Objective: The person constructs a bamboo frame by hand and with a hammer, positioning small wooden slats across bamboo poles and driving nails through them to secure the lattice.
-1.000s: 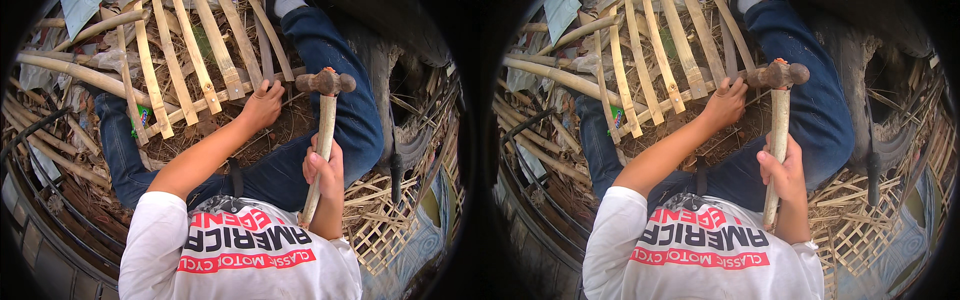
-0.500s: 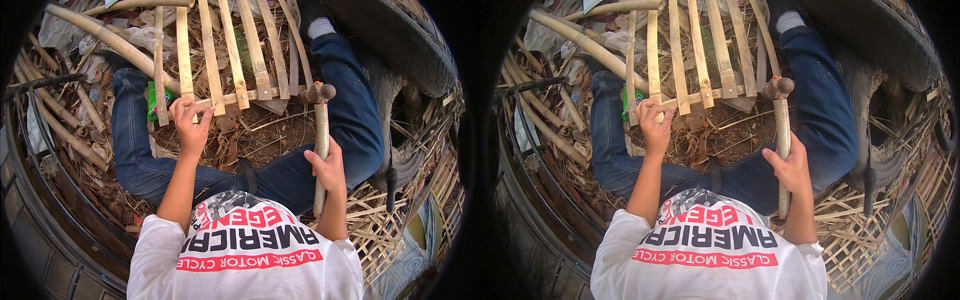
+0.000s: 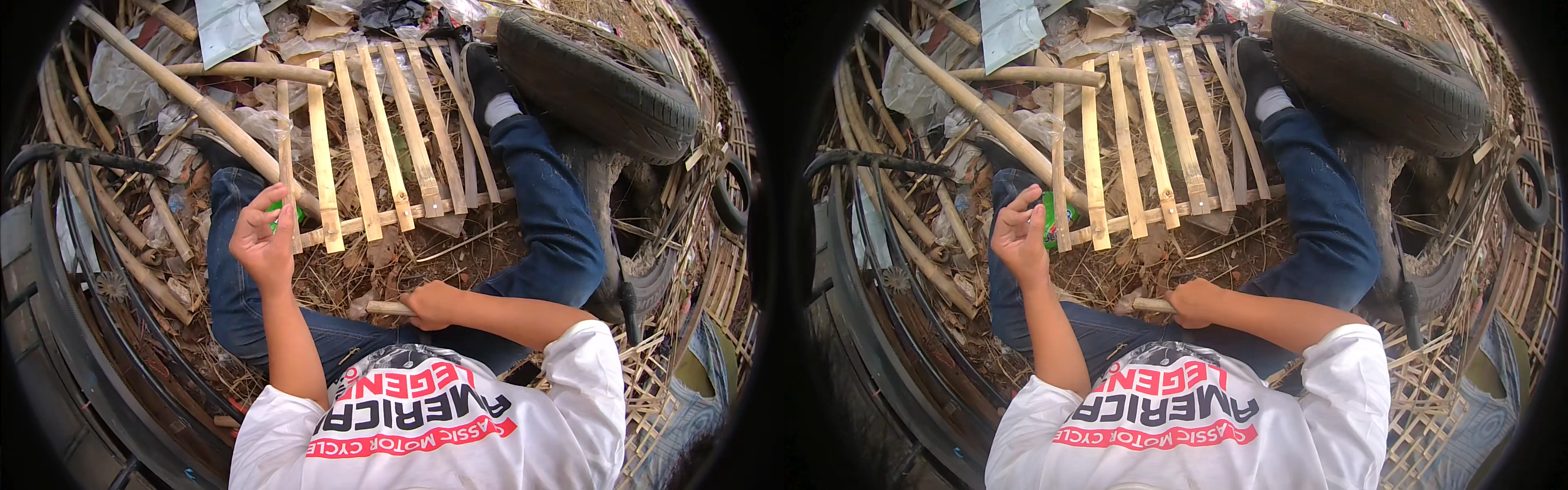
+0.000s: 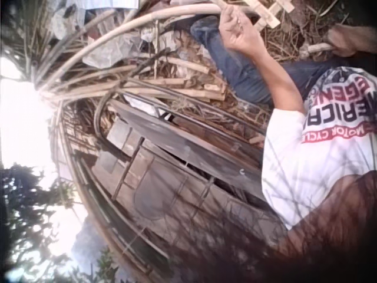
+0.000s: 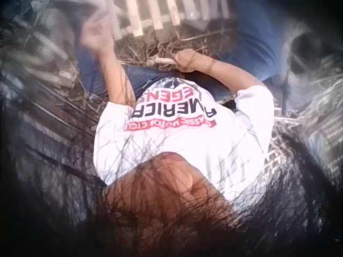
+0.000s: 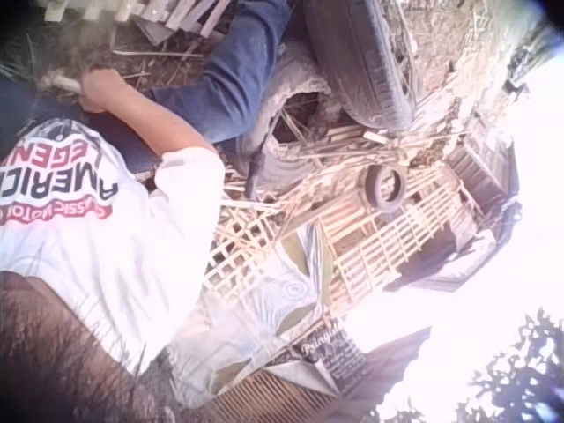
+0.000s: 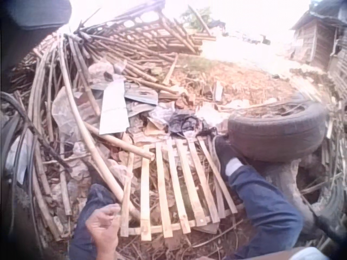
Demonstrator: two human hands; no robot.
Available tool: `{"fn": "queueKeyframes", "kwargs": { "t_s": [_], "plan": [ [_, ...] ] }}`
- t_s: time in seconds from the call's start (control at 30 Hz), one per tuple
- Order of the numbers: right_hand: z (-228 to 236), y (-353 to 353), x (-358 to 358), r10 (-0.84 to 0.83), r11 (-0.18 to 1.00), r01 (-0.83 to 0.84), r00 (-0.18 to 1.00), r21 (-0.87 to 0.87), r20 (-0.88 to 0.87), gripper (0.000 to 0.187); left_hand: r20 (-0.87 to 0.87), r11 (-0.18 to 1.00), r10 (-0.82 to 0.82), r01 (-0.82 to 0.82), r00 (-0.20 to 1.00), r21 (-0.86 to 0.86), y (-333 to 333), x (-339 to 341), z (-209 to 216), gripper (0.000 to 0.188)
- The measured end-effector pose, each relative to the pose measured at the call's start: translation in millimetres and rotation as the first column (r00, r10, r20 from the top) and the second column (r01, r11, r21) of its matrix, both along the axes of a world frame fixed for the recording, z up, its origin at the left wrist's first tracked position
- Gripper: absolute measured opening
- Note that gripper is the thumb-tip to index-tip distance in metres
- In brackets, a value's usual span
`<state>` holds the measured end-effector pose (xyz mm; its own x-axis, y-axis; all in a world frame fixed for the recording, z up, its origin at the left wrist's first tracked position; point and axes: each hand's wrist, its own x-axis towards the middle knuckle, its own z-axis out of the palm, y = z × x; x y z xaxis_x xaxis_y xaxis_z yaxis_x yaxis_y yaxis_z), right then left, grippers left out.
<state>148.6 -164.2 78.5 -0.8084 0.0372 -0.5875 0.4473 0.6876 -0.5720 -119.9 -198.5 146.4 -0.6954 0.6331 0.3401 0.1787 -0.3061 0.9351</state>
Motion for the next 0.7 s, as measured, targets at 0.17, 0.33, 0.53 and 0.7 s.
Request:
{"fn": "queueKeyframes", "kwargs": {
  "t_s": [0.17,0.33,0.53,0.7],
  "plan": [
    [-65,4,-36,0.257,0.95,-0.238,0.964,0.203,-0.075,0.024,-0.077,0.987,-0.131,0.122,0.988,-0.108,4,23,-2,0.012],
    [-88,4,-27,0.122,0.99,-0.121,0.992,0.071,-0.01,0.032,-0.277,0.932,-0.324,0.256,0.905,-0.256,19,53,-16,0.011],
    [-16,13,-28,-0.413,0.898,0.426,0.902,0.106,-0.122,0.03,-0.328,0.857,-0.483,0.363,0.812,-0.364,44,86,-32,0.014],
    [41,43,-3,-0.865,0.329,0.85,0.096,-0.411,-0.493,0.032,-0.272,0.821,-0.531,0.408,0.802,-0.4,69,93,-41,0.012]
  ]
}}
